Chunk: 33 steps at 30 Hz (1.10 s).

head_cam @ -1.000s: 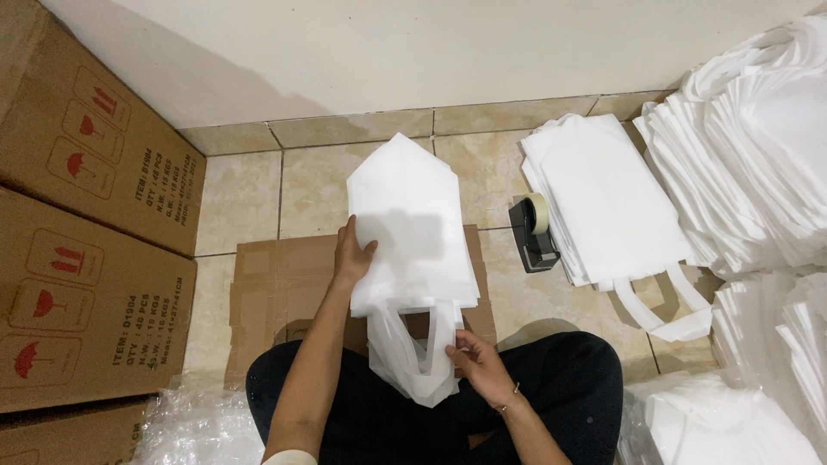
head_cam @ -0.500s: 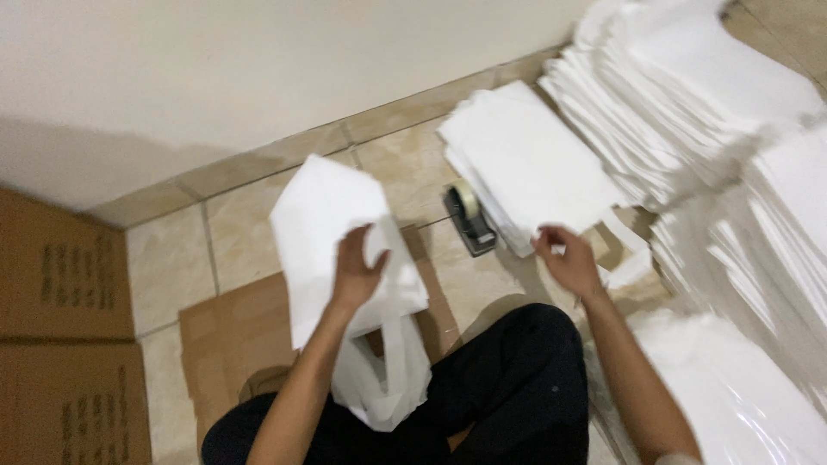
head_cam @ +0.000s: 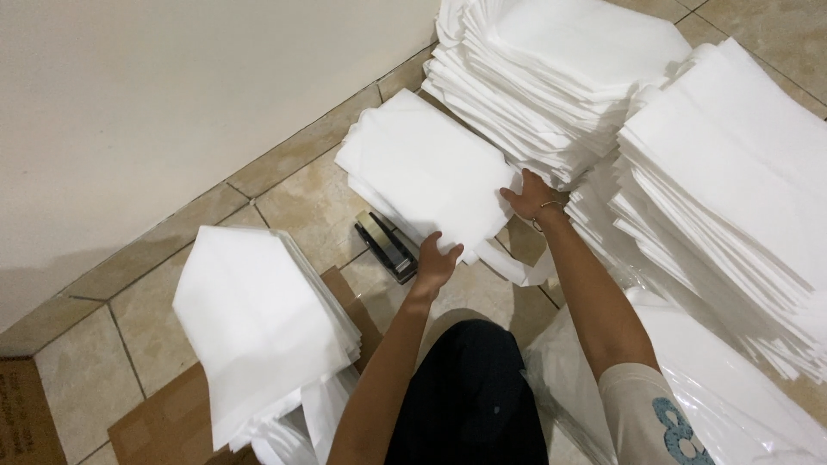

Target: The person sits on the floor and folds white plastic bags into a neat stack. They then pick up a sheet of bubble wrap, place the folded bags inside, and wrap them securely.

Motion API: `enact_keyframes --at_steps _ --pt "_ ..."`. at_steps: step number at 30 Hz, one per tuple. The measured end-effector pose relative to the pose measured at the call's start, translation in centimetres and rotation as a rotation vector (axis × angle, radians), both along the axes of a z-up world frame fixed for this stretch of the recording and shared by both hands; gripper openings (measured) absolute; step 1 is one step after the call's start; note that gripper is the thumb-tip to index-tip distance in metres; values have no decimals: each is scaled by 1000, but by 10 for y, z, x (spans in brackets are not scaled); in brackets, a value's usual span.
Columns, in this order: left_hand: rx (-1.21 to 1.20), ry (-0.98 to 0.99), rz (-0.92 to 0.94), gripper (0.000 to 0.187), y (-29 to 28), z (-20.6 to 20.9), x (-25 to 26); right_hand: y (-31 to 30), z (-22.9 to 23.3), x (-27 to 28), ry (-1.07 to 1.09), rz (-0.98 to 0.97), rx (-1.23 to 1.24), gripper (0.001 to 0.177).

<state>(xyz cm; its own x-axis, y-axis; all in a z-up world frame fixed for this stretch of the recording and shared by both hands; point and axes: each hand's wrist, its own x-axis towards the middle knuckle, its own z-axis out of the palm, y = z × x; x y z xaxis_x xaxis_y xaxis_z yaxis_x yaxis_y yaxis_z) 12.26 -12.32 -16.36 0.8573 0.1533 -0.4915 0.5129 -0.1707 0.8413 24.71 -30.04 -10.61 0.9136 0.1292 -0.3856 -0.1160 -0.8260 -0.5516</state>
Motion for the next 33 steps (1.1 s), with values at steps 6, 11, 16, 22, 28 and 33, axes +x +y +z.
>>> enact_keyframes --at_steps 6,11,16,22,28,33 --pt "-18 23 -10 67 -3 32 -7 -7 -33 21 -100 -49 -91 53" --pt "-47 34 -2 67 3 32 -6 -11 -75 39 -248 -90 -15 32" --pt "-99 29 11 68 5 45 -15 -9 -48 28 -50 -84 -32 46" --pt "-270 82 -85 86 15 99 -30 34 22 -40 -418 95 32 17" --pt "-780 -14 300 66 30 143 -27 63 74 -165 -1109 641 -208 15" --pt "-528 -357 278 52 74 136 -30 79 96 -235 -1141 947 -82 18"
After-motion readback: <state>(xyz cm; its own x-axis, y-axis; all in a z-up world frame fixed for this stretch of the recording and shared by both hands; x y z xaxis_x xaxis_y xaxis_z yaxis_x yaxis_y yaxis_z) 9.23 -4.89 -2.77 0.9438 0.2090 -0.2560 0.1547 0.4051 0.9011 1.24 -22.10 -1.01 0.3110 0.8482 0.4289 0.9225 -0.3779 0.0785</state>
